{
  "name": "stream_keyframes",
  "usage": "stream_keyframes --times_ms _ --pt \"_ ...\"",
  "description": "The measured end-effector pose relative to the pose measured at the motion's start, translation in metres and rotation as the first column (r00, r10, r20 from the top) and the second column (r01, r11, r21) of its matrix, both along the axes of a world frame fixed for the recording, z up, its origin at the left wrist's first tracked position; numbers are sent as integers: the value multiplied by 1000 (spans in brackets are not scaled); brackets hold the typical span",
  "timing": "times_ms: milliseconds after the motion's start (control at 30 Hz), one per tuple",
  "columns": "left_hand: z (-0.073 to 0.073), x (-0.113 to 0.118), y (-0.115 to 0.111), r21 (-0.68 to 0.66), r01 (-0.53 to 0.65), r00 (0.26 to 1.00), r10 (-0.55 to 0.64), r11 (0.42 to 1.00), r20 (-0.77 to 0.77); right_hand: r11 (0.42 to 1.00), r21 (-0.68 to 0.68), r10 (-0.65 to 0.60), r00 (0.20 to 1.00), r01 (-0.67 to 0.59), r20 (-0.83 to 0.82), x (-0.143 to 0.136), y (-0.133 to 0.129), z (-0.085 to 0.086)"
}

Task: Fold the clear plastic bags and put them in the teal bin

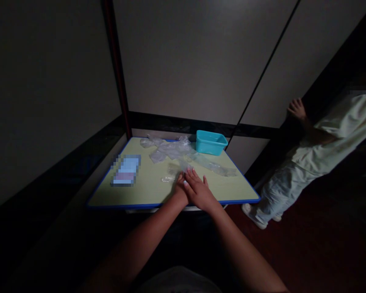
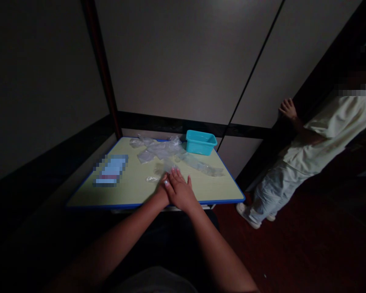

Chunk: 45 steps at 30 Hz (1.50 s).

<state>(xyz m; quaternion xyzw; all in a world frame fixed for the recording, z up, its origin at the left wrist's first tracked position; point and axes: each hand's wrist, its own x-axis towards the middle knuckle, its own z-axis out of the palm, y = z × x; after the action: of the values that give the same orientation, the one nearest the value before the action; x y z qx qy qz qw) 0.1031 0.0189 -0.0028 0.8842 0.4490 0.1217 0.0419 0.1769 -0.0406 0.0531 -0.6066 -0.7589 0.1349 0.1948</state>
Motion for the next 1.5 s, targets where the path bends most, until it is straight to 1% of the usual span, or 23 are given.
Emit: stream_keyframes --times_ms 167,300,400,533,633,700,800,967,1033,1133,1267,1400,1500 --pt "11 -5 -4 -32 27 1000 -27 999 -12 1000 4 -18 1000 18 -5 5 -3 3" --pt "21 -8 -8 -42 32 999 -33 999 -24 999 1 -42 999 42 -13 11 -2 2" --pt "25 -11 -11 -15 31 1000 -31 999 -4 998 -4 -63 998 62 -15 14 -1 0" --pt "27 -20 -14 36 109 994 -109 993 9 997 -6 -72 997 72 -19 16 -2 -1" --pt "27 -33 -19 71 172 984 -174 982 21 998 -2 -66 997 66 -30 17 -2 -1" --pt "27 -45 -23 80 186 982 -188 979 22 997 3 -72 997 72 -33 18 -2 -2" --pt "25 -63 -29 97 153 988 -156 984 25 997 6 -79 997 79 -20 17 -1 -3" --pt "20 -94 -33 140 42 996 -53 989 73 998 6 -65 998 64 17 10 0 -1" --pt "19 -101 -34 141 41 996 -53 989 76 998 1 -62 997 62 38 6 1 0" --pt "21 -101 -36 127 93 992 -102 988 69 999 -9 -52 996 53 69 2 1 -1" --pt "27 -86 -38 76 158 985 -162 985 58 999 -15 -47 997 48 63 1 2 -3" --pt "30 -72 -36 -4 167 984 -166 986 69 998 -3 -59 998 59 35 4 2 -4" --pt "29 -69 -35 -22 170 982 -167 985 85 999 -2 -48 998 48 47 5 3 -2"
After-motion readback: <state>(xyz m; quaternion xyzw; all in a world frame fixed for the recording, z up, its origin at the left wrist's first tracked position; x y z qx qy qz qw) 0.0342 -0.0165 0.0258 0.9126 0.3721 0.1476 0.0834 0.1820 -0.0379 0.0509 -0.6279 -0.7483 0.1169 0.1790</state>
